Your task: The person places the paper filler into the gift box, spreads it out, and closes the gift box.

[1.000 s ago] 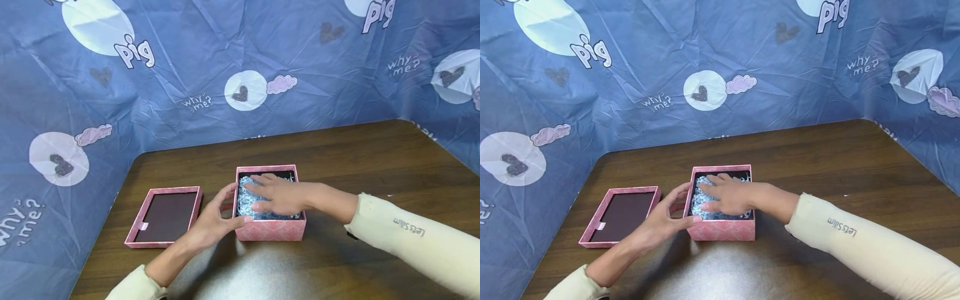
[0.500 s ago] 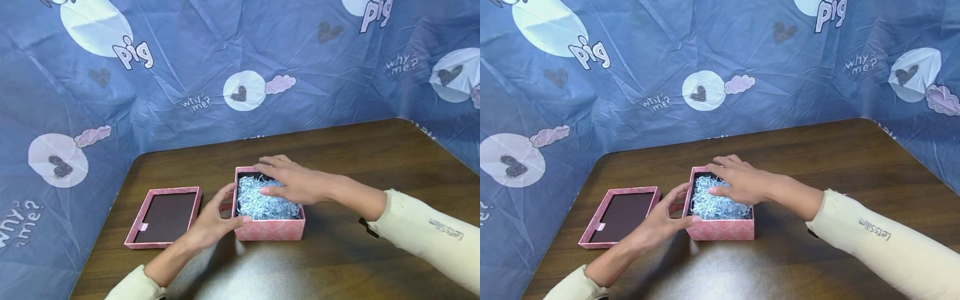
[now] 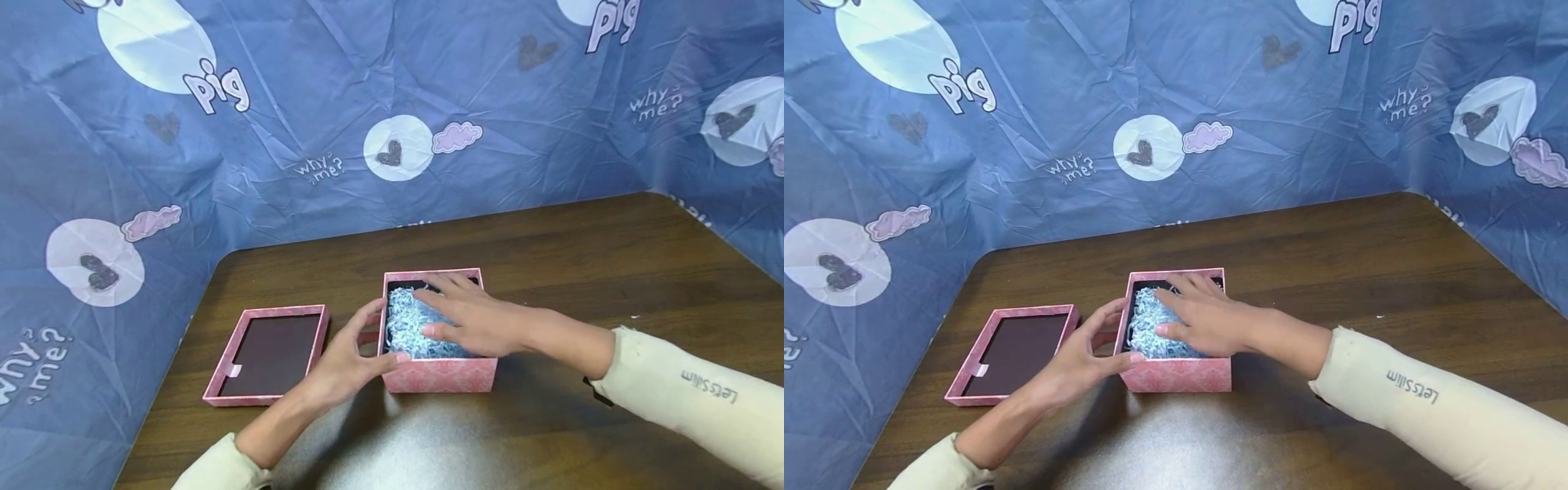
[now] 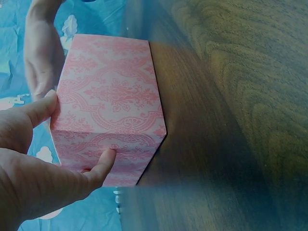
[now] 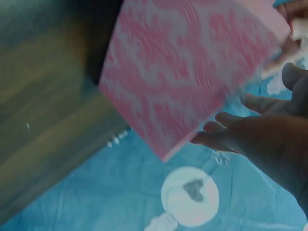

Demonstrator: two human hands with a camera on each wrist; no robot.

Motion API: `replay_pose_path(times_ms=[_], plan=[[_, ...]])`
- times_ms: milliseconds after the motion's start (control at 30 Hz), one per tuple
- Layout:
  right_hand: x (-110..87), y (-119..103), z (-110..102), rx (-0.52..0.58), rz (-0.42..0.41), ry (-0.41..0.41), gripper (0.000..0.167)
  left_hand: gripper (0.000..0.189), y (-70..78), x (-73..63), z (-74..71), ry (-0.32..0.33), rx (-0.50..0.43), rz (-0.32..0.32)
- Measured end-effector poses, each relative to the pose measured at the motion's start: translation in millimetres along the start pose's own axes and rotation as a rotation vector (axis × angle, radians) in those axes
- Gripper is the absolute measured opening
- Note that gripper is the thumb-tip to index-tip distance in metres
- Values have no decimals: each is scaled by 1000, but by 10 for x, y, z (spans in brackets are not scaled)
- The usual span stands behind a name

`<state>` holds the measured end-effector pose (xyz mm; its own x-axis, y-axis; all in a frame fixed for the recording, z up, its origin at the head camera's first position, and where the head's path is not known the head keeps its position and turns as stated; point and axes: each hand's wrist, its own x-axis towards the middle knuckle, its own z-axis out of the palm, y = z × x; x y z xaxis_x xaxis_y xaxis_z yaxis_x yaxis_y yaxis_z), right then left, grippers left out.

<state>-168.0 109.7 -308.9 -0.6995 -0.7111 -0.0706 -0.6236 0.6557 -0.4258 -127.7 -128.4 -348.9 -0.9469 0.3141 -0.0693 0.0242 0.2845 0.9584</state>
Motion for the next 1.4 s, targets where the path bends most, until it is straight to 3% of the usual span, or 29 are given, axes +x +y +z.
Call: replay_pose_path(times_ms=[200,600,733,1033,1400], plan=[[52,-37,131,-62,32,-90,66,80,6,0,-5,2,14,3],[288,-80,234,58,89,-243,64,80,14,16,10,10,13,21],[235,-107,163,46,90,-228,67,80,14,10,11,4,12,11],[81,-255,-152,-12,77,-65,69,81,22,-1,-1,-1,17,-1],[40,-304,-205,-12,59,26,70,81,20,0,-19,-8,16,-21]])
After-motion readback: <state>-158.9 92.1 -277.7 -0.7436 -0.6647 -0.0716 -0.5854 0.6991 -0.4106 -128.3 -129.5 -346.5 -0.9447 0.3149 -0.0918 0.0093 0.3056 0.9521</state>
